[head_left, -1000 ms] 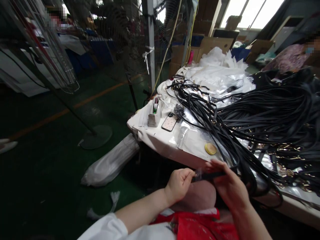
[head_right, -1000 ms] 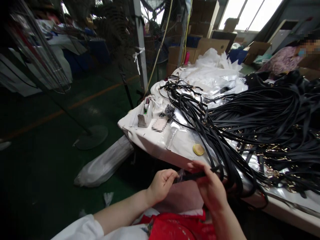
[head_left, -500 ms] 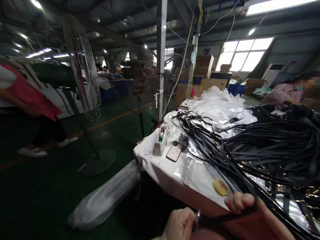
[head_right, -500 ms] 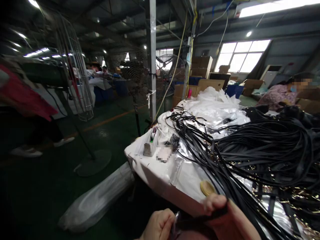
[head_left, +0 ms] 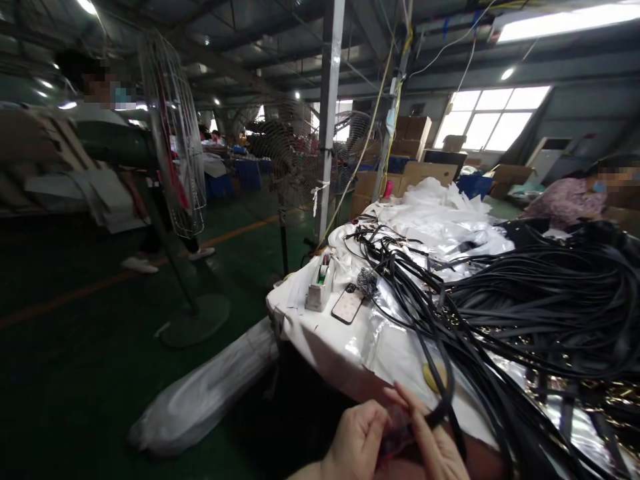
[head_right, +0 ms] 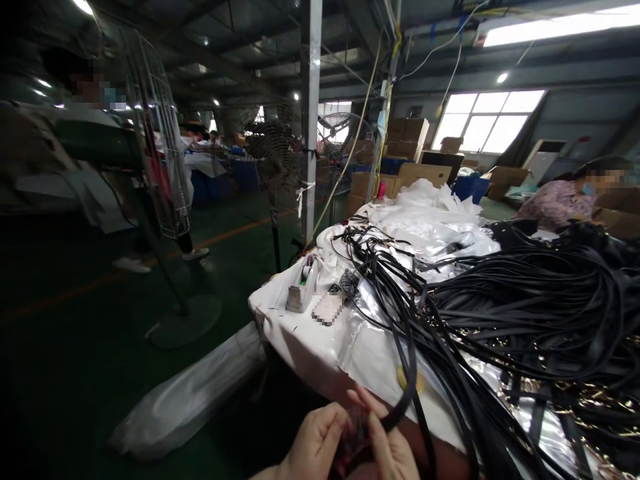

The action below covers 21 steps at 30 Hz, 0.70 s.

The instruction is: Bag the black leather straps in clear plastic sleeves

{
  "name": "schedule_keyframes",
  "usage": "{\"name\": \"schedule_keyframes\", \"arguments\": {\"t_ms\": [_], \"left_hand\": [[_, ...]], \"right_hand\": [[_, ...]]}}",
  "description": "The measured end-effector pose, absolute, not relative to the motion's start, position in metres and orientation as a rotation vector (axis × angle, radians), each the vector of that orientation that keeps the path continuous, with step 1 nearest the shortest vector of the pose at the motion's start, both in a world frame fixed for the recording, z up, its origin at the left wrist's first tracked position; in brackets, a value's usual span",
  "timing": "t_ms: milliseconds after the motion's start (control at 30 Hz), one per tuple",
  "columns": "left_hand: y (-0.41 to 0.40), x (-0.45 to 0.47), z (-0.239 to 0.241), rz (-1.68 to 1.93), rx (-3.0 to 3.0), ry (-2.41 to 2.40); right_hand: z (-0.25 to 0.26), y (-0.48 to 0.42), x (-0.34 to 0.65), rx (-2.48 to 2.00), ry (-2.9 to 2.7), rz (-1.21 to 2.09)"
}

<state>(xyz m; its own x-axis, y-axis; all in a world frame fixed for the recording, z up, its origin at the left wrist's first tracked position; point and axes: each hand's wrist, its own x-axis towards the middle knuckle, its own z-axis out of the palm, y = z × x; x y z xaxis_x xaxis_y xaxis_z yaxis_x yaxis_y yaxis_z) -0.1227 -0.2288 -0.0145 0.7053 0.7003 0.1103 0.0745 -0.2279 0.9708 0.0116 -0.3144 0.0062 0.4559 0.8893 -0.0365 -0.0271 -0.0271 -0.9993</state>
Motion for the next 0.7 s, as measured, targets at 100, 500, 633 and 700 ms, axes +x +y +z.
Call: {"name": "schedule_keyframes", "arguments": {"t_ms": [100,500,633,700], "left_hand": [[-0.232,-0.124,-0.004,0.644,1.710,0.638],[-0.229,-0.147,-0.013,0.539,1.920,0.642],[-0.229,-0.139,-0.007,0.546,1.893,0.608],[-0.227,-0.133,-0.001,0.574,1.891,0.608]], "right_hand": [[0.003,-0.308,0.008,-1.341,-0.804,1.055],[0.093,-0.340,0.085,-1.034,-0.379,0.672],[0.064,-0.340,0.067,-1.289,-0.425,0.685],[0.050,-0.341,0.054,-1.402,-0.482,0.689]]}}
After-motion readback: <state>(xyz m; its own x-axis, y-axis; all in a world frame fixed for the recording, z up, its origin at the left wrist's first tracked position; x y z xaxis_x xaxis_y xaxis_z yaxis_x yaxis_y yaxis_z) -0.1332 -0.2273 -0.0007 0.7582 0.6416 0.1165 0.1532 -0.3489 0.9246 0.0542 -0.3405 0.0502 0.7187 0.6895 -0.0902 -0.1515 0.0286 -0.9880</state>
